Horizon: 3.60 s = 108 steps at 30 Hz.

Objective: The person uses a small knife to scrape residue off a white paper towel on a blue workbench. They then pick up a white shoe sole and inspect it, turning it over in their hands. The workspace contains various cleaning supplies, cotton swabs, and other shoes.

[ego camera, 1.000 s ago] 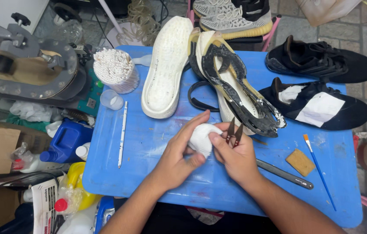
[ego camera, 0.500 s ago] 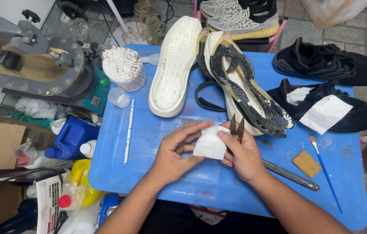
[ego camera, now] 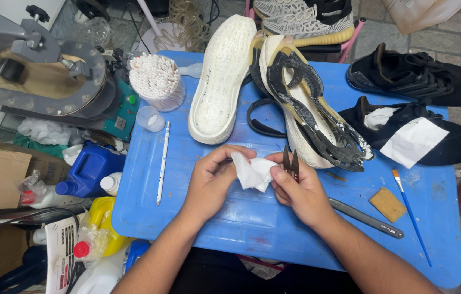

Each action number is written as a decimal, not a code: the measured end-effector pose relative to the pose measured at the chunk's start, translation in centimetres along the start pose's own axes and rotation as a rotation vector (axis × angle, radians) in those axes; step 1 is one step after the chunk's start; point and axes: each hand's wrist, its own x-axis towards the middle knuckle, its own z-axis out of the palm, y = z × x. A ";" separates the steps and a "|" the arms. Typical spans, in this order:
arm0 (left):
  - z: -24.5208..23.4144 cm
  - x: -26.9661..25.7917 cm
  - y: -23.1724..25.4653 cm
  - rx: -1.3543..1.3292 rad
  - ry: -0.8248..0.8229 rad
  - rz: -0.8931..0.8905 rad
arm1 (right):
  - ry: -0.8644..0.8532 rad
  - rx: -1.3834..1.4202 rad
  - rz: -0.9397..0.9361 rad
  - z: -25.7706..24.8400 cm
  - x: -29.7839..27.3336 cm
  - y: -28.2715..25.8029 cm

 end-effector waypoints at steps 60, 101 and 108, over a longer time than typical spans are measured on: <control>-15.6 -10.0 3.0 -0.331 0.286 0.032 | 0.381 -0.636 -0.292 2.3 -0.5 -0.5; 1.5 -1.3 1.6 0.077 0.006 0.035 | 0.025 -0.226 0.166 -0.1 0.0 0.7; 1.6 -1.5 -0.6 -0.130 0.096 0.027 | 0.027 -0.379 0.099 0.5 -0.4 0.2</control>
